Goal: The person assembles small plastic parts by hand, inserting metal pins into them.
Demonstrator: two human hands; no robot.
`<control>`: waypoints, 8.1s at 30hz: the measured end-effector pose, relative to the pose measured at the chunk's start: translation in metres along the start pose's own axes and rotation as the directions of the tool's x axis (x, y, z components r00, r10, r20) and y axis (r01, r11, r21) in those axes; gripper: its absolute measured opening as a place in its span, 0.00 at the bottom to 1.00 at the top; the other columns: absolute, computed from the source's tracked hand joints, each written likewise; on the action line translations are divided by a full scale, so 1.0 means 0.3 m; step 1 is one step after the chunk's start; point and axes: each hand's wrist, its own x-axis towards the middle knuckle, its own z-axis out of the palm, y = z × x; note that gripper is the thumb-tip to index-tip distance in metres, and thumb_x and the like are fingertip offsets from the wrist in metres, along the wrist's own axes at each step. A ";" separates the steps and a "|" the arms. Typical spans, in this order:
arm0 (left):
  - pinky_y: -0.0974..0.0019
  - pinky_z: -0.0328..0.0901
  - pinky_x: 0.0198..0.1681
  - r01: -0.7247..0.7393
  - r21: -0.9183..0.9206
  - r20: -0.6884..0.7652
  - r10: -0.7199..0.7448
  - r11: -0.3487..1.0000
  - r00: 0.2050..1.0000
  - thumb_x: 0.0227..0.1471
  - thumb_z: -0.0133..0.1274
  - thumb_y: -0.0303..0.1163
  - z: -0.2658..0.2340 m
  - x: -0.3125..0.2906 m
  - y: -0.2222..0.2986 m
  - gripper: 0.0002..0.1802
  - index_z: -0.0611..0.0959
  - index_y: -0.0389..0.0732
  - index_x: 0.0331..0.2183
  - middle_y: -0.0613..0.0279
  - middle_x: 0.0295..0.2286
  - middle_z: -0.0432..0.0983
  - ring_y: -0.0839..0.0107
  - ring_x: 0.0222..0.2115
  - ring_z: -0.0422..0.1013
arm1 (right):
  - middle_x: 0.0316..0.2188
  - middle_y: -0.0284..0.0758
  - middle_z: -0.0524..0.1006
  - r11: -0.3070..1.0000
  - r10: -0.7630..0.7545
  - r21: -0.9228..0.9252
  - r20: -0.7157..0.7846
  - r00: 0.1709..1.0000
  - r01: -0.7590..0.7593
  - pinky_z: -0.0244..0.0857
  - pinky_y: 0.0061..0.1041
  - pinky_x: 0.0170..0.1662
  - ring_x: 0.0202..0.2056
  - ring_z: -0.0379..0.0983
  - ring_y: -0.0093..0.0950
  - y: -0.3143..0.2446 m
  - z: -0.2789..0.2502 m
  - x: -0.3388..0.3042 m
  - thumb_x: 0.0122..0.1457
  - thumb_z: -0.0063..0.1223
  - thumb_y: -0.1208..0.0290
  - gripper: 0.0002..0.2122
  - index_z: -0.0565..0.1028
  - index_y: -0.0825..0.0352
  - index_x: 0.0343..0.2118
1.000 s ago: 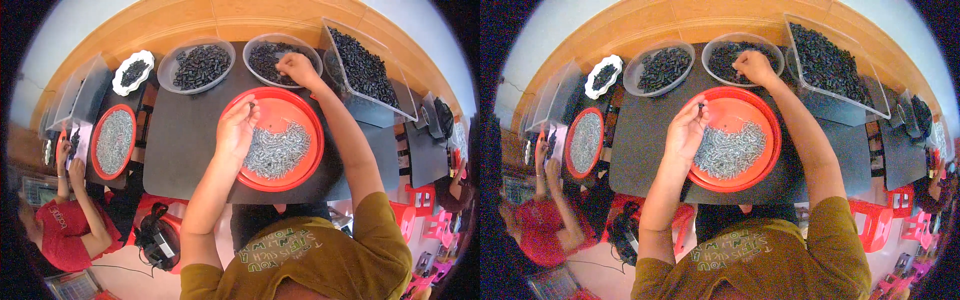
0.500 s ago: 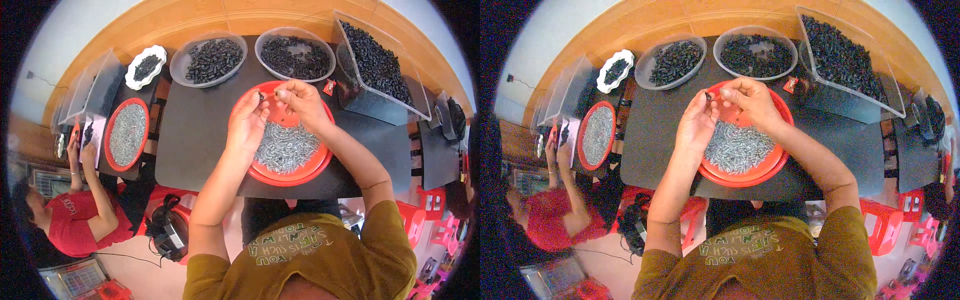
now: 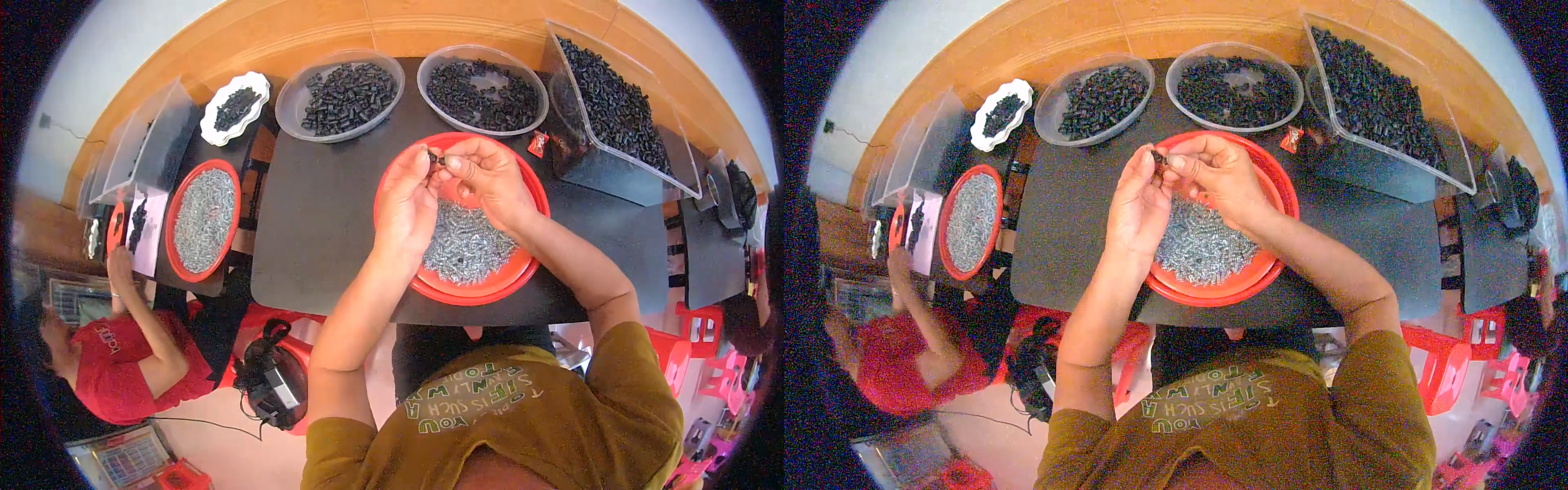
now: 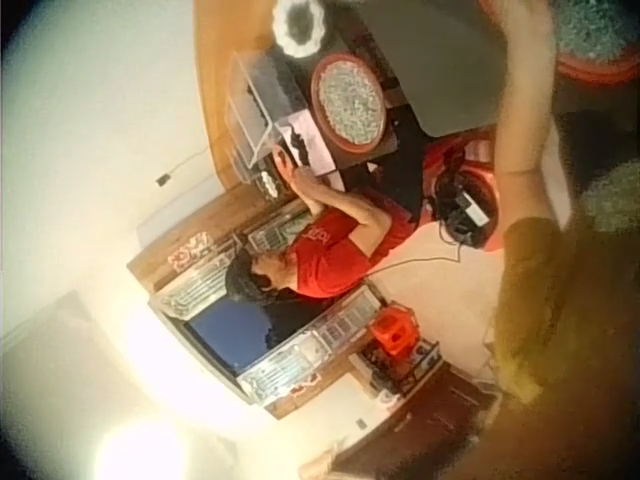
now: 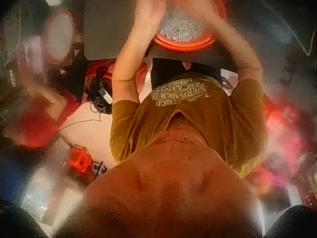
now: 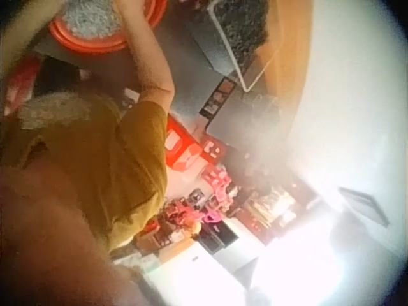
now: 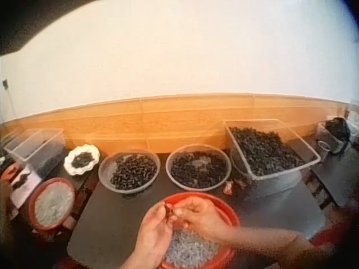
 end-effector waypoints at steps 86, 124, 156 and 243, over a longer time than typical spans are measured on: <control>0.73 0.58 0.28 0.066 0.014 -0.158 -0.063 0.998 0.985 0.45 0.45 0.34 -0.022 0.013 -0.004 0.06 0.71 0.42 0.26 0.64 0.24 0.70 0.75 0.24 0.63 | 0.27 0.41 0.73 -0.023 -0.301 -0.974 -0.208 0.931 -0.225 0.62 0.33 0.36 0.32 0.69 0.37 0.062 -0.298 0.715 0.41 0.51 0.64 0.11 0.74 0.60 0.28; 0.68 0.57 0.26 0.288 0.023 0.332 -0.279 0.957 0.901 0.41 0.43 0.34 -0.006 -0.600 -0.178 0.10 0.72 0.38 0.26 0.55 0.26 0.67 0.67 0.23 0.62 | 0.26 0.29 0.70 0.960 0.073 -0.280 0.226 0.971 -0.007 0.61 0.16 0.34 0.29 0.66 0.16 -0.171 -0.093 -0.250 0.49 0.48 0.73 0.09 0.68 0.70 0.32; 0.66 0.61 0.29 0.046 0.730 0.234 -0.313 0.682 0.920 0.39 0.47 0.31 -0.022 -0.862 0.126 0.13 0.73 0.36 0.30 0.52 0.30 0.69 0.62 0.28 0.66 | 0.40 0.44 0.65 0.946 0.035 -0.257 0.686 0.727 0.198 0.59 0.30 0.43 0.42 0.64 0.32 -0.037 0.058 -0.431 0.46 0.44 0.81 0.06 0.63 0.68 0.29; 0.73 0.65 0.32 0.060 0.089 0.085 -0.067 0.994 0.994 0.41 0.49 0.22 0.051 -0.328 -0.121 0.10 0.74 0.35 0.31 0.55 0.28 0.71 0.72 0.28 0.69 | 0.22 0.29 0.70 0.917 0.001 -0.385 0.266 0.964 0.106 0.59 0.15 0.28 0.25 0.65 0.15 -0.154 -0.089 -0.287 0.49 0.47 0.72 0.05 0.68 0.69 0.26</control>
